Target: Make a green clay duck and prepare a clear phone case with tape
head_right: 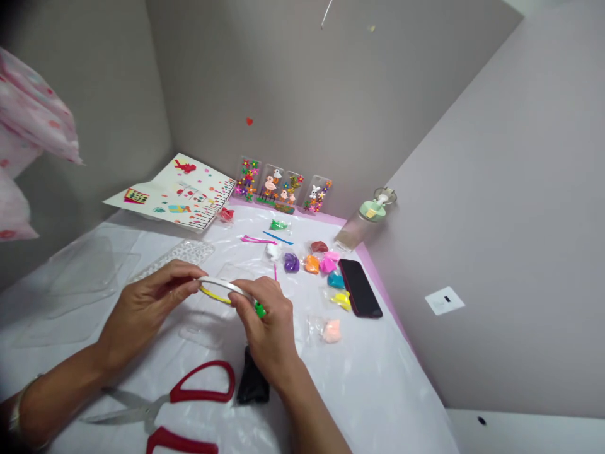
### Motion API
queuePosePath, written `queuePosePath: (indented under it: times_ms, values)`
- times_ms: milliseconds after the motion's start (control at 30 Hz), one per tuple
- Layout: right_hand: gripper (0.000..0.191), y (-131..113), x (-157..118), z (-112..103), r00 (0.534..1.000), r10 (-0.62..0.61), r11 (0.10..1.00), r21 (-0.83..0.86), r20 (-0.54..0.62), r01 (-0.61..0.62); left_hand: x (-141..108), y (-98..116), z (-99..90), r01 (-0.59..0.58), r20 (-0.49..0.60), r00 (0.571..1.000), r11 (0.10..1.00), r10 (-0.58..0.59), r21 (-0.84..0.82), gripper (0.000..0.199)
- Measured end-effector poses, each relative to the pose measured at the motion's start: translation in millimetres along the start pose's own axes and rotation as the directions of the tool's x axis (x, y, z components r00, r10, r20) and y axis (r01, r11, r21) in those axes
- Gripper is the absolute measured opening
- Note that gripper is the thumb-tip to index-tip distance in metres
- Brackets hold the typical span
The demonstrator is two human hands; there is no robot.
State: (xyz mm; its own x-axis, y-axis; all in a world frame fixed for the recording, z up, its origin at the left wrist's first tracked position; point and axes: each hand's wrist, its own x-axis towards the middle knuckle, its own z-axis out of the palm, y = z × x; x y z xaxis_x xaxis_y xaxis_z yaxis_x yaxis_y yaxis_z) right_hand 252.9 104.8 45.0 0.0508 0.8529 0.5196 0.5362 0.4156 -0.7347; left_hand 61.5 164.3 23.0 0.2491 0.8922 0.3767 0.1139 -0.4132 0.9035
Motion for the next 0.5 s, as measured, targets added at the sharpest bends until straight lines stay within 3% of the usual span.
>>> queuePosePath:
  times_ms: [200,300,400,500]
  values:
    - [0.012,-4.6,2.1,-2.6,0.994,0.102,0.990,0.094,0.049,-0.106,-0.1,-2.1,-1.8,-0.004,-0.002,1.000,1.000,0.004,-0.007,0.008]
    - [0.013,-5.0,1.8,-1.7,0.994,0.084,0.993,0.082,0.074,-0.090,-0.9,-4.2,-1.4,-0.047,0.003,0.999,0.999,0.047,0.011,0.009]
    - [0.013,-2.3,-0.2,1.7,0.999,-0.053,0.998,-0.018,0.006,0.053,-2.2,-4.9,-0.2,-0.053,-0.029,0.998,0.998,0.052,-0.028,0.015]
    - [0.014,1.5,-2.5,6.5,0.967,-0.251,0.955,-0.172,-0.039,0.241,-3.5,-5.0,1.5,-0.053,-0.039,0.998,0.996,0.051,-0.070,0.014]
